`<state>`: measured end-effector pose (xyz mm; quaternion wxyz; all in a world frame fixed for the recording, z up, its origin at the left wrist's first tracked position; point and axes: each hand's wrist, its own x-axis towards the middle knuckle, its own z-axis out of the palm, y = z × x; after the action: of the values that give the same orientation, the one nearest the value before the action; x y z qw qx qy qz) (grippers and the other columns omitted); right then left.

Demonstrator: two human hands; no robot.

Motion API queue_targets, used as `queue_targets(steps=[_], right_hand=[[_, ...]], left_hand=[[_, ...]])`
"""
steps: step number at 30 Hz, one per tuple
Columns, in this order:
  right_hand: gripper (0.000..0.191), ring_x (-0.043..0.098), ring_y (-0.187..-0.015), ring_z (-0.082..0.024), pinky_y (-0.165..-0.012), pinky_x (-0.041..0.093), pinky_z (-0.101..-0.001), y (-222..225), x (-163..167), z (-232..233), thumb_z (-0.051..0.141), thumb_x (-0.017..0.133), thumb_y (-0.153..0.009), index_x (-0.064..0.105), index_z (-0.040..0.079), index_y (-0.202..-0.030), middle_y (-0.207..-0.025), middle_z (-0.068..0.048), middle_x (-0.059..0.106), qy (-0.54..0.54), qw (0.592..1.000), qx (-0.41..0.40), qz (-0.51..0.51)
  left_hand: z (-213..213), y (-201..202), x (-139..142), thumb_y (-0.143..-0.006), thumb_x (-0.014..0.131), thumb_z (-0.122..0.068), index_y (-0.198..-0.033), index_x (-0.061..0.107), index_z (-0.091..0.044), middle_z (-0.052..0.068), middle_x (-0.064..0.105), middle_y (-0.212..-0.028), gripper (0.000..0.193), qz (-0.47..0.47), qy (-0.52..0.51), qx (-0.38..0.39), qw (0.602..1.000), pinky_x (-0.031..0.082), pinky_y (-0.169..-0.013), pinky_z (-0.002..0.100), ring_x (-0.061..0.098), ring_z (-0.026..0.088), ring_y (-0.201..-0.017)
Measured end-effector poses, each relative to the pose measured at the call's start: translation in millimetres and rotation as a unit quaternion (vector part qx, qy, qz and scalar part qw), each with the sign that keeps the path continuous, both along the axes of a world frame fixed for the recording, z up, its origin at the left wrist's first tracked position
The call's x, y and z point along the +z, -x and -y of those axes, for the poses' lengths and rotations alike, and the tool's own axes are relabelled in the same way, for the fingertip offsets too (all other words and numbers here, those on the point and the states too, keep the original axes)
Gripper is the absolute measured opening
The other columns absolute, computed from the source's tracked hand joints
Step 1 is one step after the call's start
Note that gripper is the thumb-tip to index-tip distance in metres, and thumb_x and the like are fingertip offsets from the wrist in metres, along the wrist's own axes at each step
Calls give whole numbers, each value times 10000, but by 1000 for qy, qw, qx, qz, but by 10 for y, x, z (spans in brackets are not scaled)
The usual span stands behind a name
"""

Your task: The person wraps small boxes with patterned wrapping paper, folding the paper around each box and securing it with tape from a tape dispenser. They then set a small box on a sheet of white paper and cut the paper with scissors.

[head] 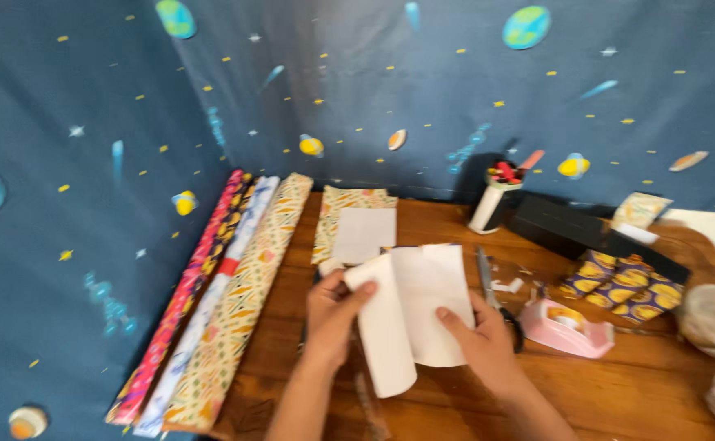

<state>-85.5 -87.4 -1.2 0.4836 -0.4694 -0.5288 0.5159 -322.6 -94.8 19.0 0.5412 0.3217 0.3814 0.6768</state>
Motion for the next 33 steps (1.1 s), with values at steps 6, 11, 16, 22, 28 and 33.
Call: queue_targets(steps=[6,11,16,22,28,33], right_hand=[[400,711,-841,-154,-718,576,-299,-615,-43,-9,84,700,-896,607,-6,-1274,-1016,-129,760,19,996,-80,-24],[391,705,-845,-139,-713,563,-285,-794,-176,0,117,676,-923,590,-6,-1283,-989,-126,767,-21,992,-86,85],[383,718,-833,-160,-699,569,-307,-912,-139,34,123,674,-917,603,7,-1275,-969,-146,776,3,990,-81,115],[378,752,-855,-167,-704,574,-314,-845,82,27,167,693,-905,635,55,-1261,-996,-143,799,-9,964,-79,253],[405,752,-791,-158,-640,573,-318,-694,144,91,167,685,-893,615,71,-1281,-993,-139,807,-25,968,-83,234],[403,719,-827,-155,-625,571,-313,-614,-9,53,122,685,-896,605,62,-1286,-1018,-148,787,-7,989,-71,132]], left_hand=[[-239,379,-228,-815,844,-48,-944,715,71,112,760,-861,217,-188,36,-3,981,556,-658,284,689,134,-737],[-243,190,-401,-894,765,-127,-1062,744,23,118,765,-938,226,-456,-53,69,886,578,-688,325,726,204,-789],[-52,183,-276,-862,661,-85,-1251,682,-31,116,660,-1292,393,-714,-170,66,676,470,-993,466,589,309,-1193],[-89,259,-135,-799,687,-123,-1179,702,-89,105,521,-1431,383,-818,-121,29,561,306,-1132,530,425,302,-1354],[47,107,-23,-960,633,-208,-1272,662,-99,120,529,-1453,332,-714,-119,130,678,367,-1150,512,482,344,-1345],[408,-347,64,-957,685,-253,-1363,599,-138,160,398,-1573,431,-674,-179,61,714,355,-1117,539,390,437,-1420]])
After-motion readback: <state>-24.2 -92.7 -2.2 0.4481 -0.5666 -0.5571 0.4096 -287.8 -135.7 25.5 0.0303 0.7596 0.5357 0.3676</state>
